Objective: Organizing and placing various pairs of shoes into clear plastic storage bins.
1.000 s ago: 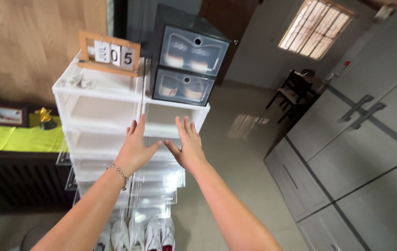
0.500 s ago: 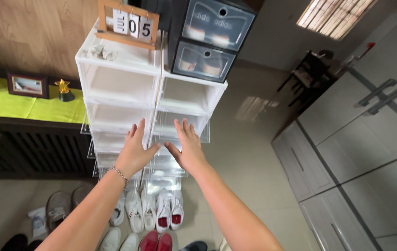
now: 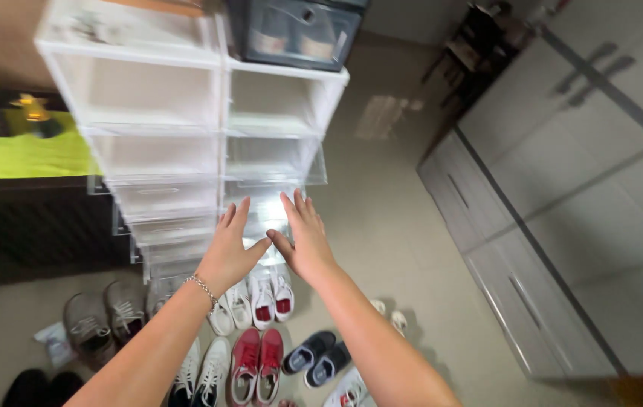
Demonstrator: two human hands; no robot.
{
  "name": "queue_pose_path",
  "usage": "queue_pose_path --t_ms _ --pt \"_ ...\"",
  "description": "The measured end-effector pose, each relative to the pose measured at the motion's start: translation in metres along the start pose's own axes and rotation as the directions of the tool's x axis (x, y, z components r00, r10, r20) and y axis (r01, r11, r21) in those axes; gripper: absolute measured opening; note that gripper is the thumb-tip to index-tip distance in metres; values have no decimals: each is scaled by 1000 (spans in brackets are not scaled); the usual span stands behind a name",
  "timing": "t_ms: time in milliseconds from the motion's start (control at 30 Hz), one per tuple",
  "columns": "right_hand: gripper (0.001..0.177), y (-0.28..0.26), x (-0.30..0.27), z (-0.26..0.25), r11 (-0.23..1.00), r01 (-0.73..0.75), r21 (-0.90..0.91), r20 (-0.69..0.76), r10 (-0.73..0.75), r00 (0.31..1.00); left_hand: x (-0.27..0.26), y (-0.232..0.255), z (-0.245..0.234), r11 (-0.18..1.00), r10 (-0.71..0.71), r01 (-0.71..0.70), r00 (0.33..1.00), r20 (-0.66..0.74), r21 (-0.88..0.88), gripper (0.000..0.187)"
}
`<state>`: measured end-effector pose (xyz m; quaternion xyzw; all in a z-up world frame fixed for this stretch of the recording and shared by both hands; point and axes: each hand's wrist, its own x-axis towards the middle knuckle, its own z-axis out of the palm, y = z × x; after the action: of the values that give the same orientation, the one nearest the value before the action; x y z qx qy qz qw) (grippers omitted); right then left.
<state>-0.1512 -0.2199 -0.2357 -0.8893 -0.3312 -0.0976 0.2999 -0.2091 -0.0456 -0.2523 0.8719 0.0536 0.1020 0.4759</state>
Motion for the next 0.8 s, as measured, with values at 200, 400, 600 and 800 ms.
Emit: queue_pose_path --t_ms 200,400,600,800 --pt "77 34 -48 -2 992 -121 -23 -67 119 991 -2 5 41 999 46 -46 991 124 -9 97" --pt "74 64 -103 -20 959 -277 -62 -120 268 956 -5 25 89 999 28 -35 954 298 15 100" --pt "72 76 -159 -52 907 -420 -26 -159 411 898 -13 46 153 994 75 -101 910 408 42 97" --pt "71 106 -226 -87 865 -502 -3 -210 491 846 -38 74 220 971 233 -231 864 447 -59 94"
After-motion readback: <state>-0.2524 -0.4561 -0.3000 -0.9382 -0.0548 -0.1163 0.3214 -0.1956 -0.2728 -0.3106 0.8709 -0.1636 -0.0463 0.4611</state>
